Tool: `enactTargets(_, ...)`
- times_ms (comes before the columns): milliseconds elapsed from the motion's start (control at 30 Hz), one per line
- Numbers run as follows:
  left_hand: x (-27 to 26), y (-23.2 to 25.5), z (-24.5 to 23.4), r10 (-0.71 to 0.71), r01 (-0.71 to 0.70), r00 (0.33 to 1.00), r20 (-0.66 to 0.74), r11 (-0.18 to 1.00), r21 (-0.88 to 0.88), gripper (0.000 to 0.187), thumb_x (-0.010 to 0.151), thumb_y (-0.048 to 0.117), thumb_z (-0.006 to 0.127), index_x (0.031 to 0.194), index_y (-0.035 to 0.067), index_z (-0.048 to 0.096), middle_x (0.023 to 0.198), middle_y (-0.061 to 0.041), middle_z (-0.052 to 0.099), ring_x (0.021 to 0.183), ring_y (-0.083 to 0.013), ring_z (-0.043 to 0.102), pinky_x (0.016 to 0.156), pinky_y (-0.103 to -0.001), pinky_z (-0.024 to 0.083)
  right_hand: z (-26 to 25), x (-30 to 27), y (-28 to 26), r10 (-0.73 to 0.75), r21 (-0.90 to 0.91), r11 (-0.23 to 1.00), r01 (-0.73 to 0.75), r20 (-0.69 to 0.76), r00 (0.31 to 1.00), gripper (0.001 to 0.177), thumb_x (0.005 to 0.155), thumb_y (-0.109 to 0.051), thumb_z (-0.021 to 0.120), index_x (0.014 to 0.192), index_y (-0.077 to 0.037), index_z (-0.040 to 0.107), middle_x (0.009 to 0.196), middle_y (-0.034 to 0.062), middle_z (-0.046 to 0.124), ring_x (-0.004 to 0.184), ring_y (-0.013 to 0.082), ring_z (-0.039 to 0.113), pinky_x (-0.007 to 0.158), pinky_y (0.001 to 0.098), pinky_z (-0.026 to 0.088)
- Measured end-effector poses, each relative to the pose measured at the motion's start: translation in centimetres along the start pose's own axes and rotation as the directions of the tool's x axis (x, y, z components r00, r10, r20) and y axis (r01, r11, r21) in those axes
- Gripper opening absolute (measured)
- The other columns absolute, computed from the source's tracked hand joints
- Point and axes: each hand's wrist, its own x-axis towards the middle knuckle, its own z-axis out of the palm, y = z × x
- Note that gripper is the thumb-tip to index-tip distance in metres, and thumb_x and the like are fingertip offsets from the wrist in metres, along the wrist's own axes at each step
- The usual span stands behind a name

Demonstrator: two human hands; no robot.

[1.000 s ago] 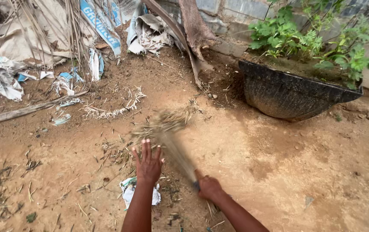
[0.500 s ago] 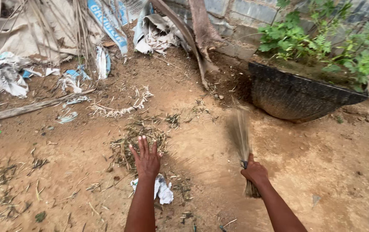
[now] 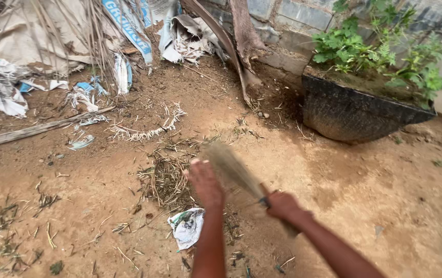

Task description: The person sweeps debris and dried leaves across a dirt floor using a handheld bundle of sticks, gathering the waste into a pile.

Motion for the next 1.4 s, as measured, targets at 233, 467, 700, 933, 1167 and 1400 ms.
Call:
enactTargets(233, -0.9, 6.0, -2.6, 0.217, -0.216, 0.976, -0.014, 0.959, -0.182, 0.075, 0.105, 0.037, 0.044, 0.165, 0.022, 0.001, 0.17, -0.016, -0.007, 0.156, -0.0353, -0.011, 0.12, -0.069, -0.003, -2.1, -0.1, 11.8, 0.269, -0.015, 0.962, -0.271, -0.071, 0.96, 0.108, 0.087, -0.031, 0.071, 0.165, -0.012, -0.001, 0.099, 0.0118, 0.069, 0.076, 0.0211, 0.065, 0.063, 0.0318, 0.056)
enactTargets(467, 1.3, 4.9, 0.7, 0.289, -0.306, 0.94, -0.182, 0.949, -0.072, 0.06, 0.102, 0.052, 0.038, 0.152, 0.02, 0.029, 0.16, -0.018, 0.022, 0.149, -0.0362, 0.018, 0.116, -0.069, 0.015, 5.2, 5.8, 10.5, 0.367, 0.592, 0.714, -0.375, 0.139, 0.92, 0.076, 0.085, -0.029, 0.072, 0.147, -0.003, 0.036, 0.107, 0.02, 0.071, 0.082, 0.0268, 0.072, 0.071, 0.0378, 0.065)
enactTargets(700, 5.9, -2.3, 8.4, 0.041, -0.075, 0.991, -0.129, 0.96, -0.271, 0.028, 0.105, 0.022, 0.05, 0.09, 0.017, 0.074, 0.082, -0.004, 0.075, 0.072, -0.019, 0.073, 0.067, -0.042, 0.063, 1.9, 3.3, 4.8, -0.145, 0.262, 0.96, 0.102, 0.15, 0.978, 0.07, 0.091, -0.038, 0.075, 0.146, -0.013, 0.04, 0.108, 0.0192, 0.07, 0.086, 0.023, 0.067, 0.08, 0.0402, 0.057)
enactTargets(933, 4.1, -4.1, 6.0, -0.051, 0.033, 0.996, -0.077, 0.974, -0.224, 0.048, 0.099, 0.044, 0.048, 0.136, 0.014, 0.057, 0.119, -0.014, 0.071, 0.119, -0.0316, 0.063, 0.102, -0.061, 0.042, -3.0, 8.0, 20.4, 0.185, -0.192, 0.953, -0.235, -0.249, 0.951, 0.075, 0.106, -0.017, 0.047, 0.165, -0.012, 0.001, 0.104, 0.0138, 0.073, 0.056, 0.0147, 0.06, 0.043, 0.0282, 0.052)
enactTargets(1167, 3.4, 1.0, 6.9, -0.007, -0.007, 0.995, -0.101, 0.99, -0.137, 0.046, 0.101, 0.043, 0.045, 0.134, 0.013, 0.058, 0.146, -0.016, 0.054, 0.146, -0.0331, 0.037, 0.114, -0.063, 0.03, 0.9, 10.8, 24.6, 0.334, -0.131, 0.934, -0.333, -0.012, 0.942, 0.077, 0.107, -0.022, 0.045, 0.166, -0.007, -0.001, 0.106, 0.02, 0.072, 0.067, 0.0181, 0.063, 0.053, 0.0302, 0.055)
enactTargets(1400, 2.9, 4.7, 6.7, 0.086, -0.094, 0.994, -0.066, 0.988, -0.122, 0.053, 0.101, 0.045, 0.044, 0.143, 0.013, 0.051, 0.157, -0.021, 0.037, 0.151, -0.0394, 0.023, 0.119, -0.064, 0.019, -0.8, 7.0, 20.8, -0.08, -0.118, 0.99, 0.076, -0.026, 0.996, 0.077, 0.106, -0.023, 0.043, 0.166, -0.008, -0.003, 0.103, 0.0212, 0.07, 0.07, 0.0199, 0.061, 0.053, 0.0279, 0.055)
